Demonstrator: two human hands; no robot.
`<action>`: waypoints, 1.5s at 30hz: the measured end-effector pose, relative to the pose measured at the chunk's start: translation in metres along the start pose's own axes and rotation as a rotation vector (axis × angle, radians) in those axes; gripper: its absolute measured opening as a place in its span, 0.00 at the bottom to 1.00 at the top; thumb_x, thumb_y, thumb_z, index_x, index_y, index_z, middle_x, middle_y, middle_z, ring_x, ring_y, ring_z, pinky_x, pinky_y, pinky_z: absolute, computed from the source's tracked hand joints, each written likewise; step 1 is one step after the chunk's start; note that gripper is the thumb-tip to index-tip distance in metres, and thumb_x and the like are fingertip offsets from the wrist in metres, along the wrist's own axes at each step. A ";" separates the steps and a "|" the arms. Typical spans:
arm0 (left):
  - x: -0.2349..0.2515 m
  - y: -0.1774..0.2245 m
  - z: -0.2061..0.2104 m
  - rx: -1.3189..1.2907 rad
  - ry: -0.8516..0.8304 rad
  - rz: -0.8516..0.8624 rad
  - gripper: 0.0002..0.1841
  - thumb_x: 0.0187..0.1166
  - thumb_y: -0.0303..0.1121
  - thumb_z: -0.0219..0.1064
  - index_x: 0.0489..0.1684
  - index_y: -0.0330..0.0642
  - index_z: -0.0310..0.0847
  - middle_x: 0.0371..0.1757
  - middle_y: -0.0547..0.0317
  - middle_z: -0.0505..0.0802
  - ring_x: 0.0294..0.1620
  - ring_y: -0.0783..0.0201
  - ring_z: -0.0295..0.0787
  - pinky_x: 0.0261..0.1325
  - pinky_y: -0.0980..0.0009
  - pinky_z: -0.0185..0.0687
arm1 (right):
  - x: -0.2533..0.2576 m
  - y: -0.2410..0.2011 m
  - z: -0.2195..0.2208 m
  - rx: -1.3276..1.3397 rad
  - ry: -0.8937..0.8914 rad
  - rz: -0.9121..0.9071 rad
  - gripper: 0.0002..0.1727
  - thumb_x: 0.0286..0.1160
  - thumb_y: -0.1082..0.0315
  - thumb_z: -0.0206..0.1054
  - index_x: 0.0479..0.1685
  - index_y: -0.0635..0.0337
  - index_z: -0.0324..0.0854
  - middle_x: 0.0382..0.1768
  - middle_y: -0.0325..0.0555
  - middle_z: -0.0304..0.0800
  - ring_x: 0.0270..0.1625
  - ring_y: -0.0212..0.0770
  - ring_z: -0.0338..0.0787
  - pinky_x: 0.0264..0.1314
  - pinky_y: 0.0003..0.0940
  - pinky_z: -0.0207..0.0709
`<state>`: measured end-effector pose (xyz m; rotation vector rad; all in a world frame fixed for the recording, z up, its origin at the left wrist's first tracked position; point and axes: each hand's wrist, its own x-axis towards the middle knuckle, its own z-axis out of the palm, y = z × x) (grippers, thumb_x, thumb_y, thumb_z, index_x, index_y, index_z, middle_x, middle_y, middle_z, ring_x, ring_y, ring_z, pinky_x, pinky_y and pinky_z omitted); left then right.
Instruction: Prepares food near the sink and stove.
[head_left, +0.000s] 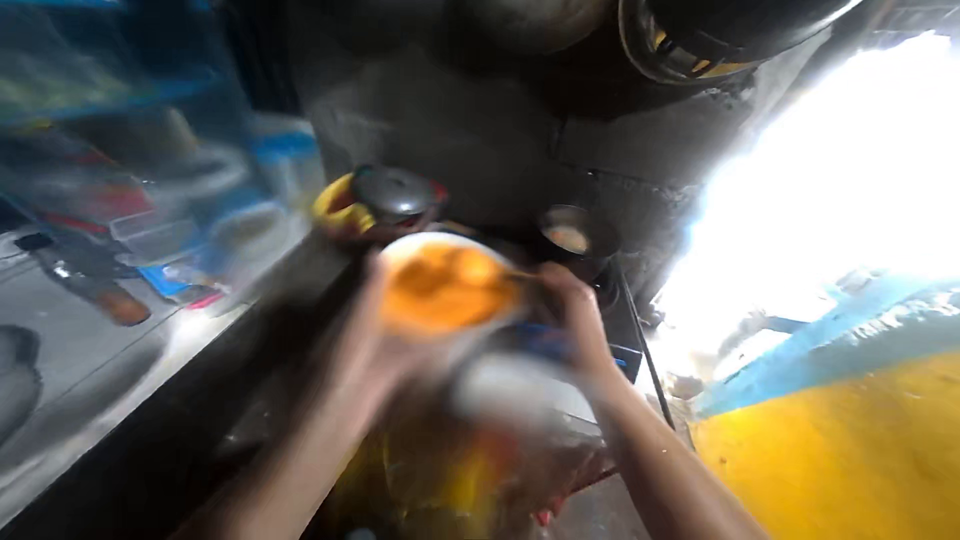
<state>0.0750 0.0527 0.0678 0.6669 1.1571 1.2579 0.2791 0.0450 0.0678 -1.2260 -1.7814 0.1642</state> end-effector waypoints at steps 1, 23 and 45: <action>0.004 0.003 0.004 0.005 -0.005 0.006 0.35 0.89 0.65 0.35 0.84 0.52 0.65 0.70 0.40 0.84 0.59 0.39 0.90 0.46 0.40 0.90 | 0.006 0.003 -0.003 0.023 -0.023 0.052 0.14 0.84 0.68 0.60 0.44 0.70 0.89 0.40 0.55 0.93 0.44 0.45 0.92 0.52 0.45 0.84; 0.094 0.026 0.076 -0.003 -0.165 -0.052 0.36 0.83 0.69 0.47 0.85 0.60 0.63 0.72 0.41 0.84 0.60 0.34 0.90 0.45 0.34 0.90 | 0.107 0.054 -0.071 0.321 -0.037 0.492 0.13 0.88 0.64 0.61 0.37 0.58 0.88 0.27 0.34 0.88 0.28 0.24 0.83 0.34 0.23 0.78; 0.065 -0.003 0.028 -0.025 -0.035 0.138 0.33 0.83 0.68 0.48 0.76 0.55 0.65 0.59 0.52 0.89 0.54 0.49 0.93 0.38 0.45 0.94 | 0.150 0.182 -0.152 -0.147 -0.317 0.495 0.11 0.87 0.67 0.63 0.41 0.64 0.87 0.32 0.47 0.86 0.32 0.38 0.81 0.41 0.42 0.77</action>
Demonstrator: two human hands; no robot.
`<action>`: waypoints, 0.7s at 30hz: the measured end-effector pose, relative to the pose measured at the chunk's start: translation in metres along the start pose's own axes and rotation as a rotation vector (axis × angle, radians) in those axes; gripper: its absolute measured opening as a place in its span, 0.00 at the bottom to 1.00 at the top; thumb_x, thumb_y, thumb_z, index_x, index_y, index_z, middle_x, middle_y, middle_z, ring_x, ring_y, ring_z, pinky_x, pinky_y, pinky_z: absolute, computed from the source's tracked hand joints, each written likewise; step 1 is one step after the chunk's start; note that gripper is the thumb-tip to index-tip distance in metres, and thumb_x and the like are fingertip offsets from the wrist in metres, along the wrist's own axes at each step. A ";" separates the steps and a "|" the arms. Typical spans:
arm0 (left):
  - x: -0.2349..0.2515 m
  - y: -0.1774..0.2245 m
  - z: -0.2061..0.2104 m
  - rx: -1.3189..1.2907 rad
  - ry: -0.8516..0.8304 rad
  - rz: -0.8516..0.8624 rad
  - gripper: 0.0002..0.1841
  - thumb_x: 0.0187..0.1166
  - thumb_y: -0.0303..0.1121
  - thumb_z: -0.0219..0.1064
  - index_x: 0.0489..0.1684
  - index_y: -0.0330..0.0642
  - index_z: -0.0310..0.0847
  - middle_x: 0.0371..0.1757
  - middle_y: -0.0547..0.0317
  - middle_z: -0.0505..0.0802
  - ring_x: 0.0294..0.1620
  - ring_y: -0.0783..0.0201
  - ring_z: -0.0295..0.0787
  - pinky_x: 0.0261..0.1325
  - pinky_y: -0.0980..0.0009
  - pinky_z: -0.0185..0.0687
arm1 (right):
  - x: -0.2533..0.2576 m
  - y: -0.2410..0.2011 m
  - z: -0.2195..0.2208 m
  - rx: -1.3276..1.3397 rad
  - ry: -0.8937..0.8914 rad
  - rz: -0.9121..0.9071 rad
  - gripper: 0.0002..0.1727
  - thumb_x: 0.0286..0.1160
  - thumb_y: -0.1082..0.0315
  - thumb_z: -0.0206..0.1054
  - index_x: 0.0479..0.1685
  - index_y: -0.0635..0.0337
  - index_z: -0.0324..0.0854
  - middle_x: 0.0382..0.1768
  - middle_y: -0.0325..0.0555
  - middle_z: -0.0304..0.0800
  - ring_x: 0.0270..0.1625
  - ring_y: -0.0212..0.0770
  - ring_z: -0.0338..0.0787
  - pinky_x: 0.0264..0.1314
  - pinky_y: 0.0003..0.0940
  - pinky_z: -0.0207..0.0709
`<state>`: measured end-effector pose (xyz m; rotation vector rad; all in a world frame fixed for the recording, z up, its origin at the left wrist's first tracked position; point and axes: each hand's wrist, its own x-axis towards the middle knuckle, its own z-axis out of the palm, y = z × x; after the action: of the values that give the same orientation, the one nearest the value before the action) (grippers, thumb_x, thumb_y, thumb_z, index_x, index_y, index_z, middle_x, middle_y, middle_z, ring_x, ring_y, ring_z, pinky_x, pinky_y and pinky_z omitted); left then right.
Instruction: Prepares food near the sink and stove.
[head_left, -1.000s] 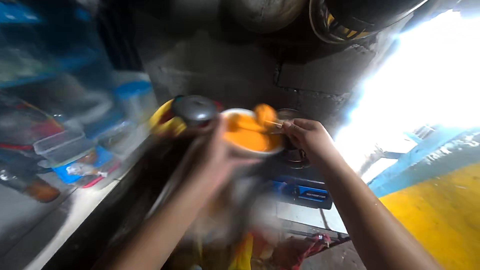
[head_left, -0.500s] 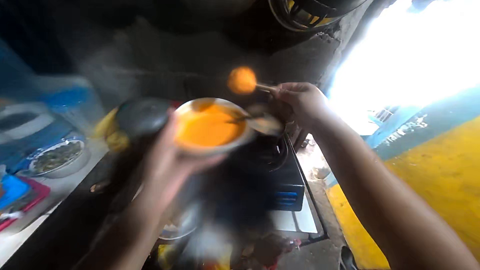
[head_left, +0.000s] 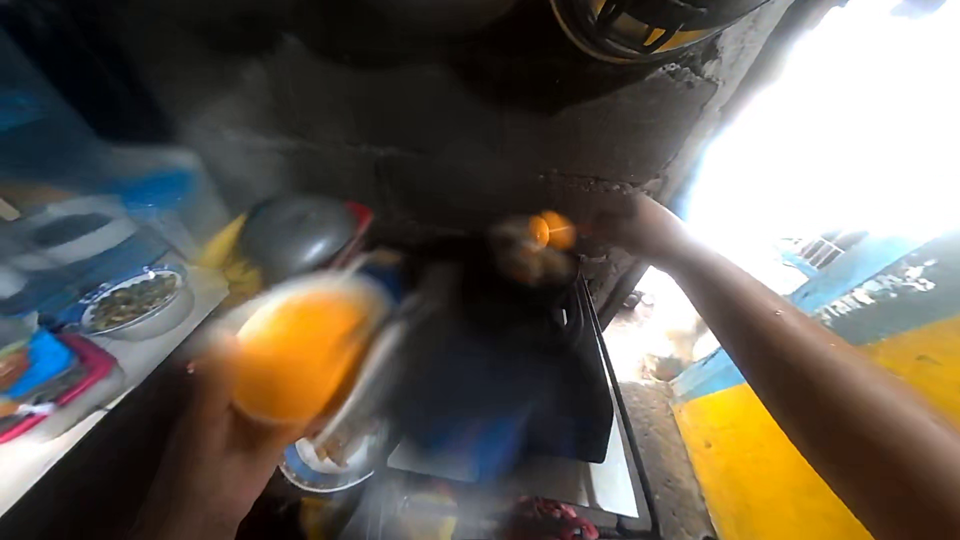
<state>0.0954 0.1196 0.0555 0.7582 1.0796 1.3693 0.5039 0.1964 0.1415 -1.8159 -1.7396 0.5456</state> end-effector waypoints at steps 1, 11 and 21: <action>-0.008 0.000 -0.006 0.014 0.037 -0.008 0.32 0.85 0.67 0.42 0.76 0.57 0.64 0.61 0.54 0.88 0.56 0.50 0.93 0.40 0.45 0.94 | 0.005 0.004 0.003 -0.075 -0.031 -0.004 0.11 0.86 0.68 0.64 0.43 0.66 0.88 0.34 0.52 0.88 0.36 0.43 0.84 0.45 0.49 0.78; -0.051 -0.008 -0.074 0.022 0.175 0.096 0.35 0.85 0.69 0.40 0.80 0.56 0.61 0.68 0.55 0.85 0.65 0.48 0.87 0.51 0.37 0.88 | 0.043 0.016 0.051 -0.686 -0.301 0.051 0.12 0.82 0.62 0.68 0.45 0.63 0.88 0.45 0.61 0.91 0.52 0.63 0.90 0.53 0.67 0.79; -0.078 -0.022 -0.069 0.073 0.209 0.149 0.53 0.59 0.77 0.67 0.82 0.52 0.59 0.72 0.47 0.84 0.65 0.38 0.88 0.46 0.36 0.90 | 0.043 -0.001 0.074 -0.916 -0.438 -0.015 0.13 0.86 0.65 0.60 0.50 0.65 0.86 0.52 0.62 0.90 0.59 0.64 0.89 0.55 0.66 0.79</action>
<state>0.0491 0.0291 0.0229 0.7740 1.2625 1.5690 0.4589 0.2477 0.0899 -2.3899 -2.5773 0.1192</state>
